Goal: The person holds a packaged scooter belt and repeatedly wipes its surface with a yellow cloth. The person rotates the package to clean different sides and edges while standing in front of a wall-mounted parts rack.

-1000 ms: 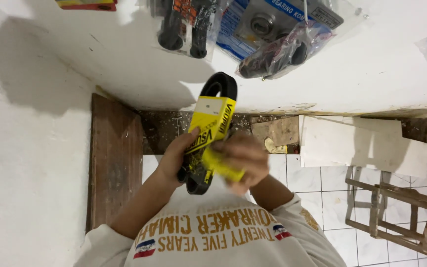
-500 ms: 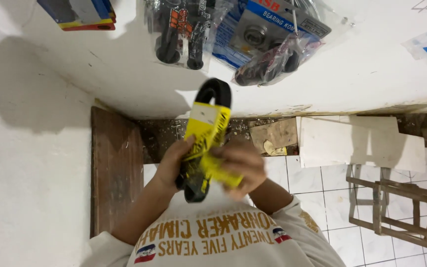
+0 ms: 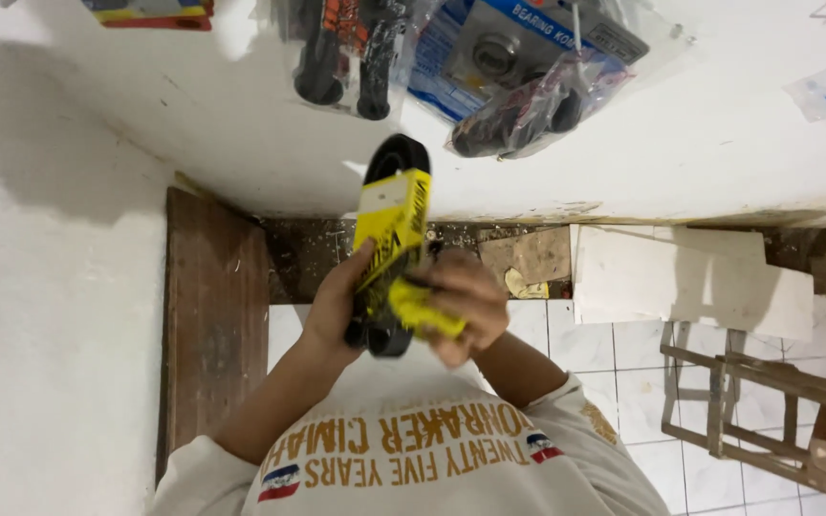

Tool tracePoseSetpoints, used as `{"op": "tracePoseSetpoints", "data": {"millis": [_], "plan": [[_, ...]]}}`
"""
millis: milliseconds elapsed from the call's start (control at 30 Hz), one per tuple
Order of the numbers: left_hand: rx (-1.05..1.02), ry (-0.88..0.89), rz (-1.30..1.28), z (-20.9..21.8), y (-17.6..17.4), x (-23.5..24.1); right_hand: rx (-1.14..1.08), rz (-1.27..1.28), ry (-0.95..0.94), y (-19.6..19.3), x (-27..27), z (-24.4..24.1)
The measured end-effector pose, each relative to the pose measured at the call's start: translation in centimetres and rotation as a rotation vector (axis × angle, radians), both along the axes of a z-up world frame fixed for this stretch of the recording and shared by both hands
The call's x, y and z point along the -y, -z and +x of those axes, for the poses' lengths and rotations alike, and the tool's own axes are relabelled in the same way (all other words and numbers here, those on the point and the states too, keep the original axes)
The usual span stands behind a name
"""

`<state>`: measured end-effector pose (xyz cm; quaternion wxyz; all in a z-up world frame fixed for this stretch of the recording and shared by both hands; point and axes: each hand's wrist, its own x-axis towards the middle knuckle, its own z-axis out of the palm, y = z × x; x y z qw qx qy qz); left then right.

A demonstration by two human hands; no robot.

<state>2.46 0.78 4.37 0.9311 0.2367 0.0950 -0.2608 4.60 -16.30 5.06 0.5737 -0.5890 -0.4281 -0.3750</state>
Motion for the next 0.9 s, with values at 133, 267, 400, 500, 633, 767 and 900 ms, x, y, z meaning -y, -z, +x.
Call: {"op": "tracePoseSetpoints", "data": {"millis": [133, 267, 400, 500, 633, 767, 900], "plan": [[-0.055, -0.085, -0.079, 0.4, -1.6, 0.3, 0.24, -0.128, -0.023, 0.8, 0.4, -1.2], [-0.133, -0.198, -0.086, -0.1, -2.0, 0.6, 0.347, -0.218, 0.161, -1.9, -0.3, -0.9], [-0.148, -0.269, -0.05, 0.1, -2.2, 0.8, 0.307, -0.27, 0.282, -1.2, -0.2, -1.2], [-0.168, -0.283, -0.035, 0.4, -2.2, 0.7, 0.284, -0.4, 0.305, -0.8, 0.1, -1.8], [-0.16, -0.272, -0.037, 0.6, -1.8, 0.9, 0.274, -0.405, 0.307, -0.4, -0.6, -1.6], [-0.175, -0.264, -0.023, 0.5, -1.5, 1.0, 0.264, -0.4, 0.289, -0.2, -0.5, -1.5], [-0.143, -0.262, 0.013, 0.4, -1.7, 1.4, 0.29, -0.436, 0.306, -1.9, 0.7, -1.7]]}}
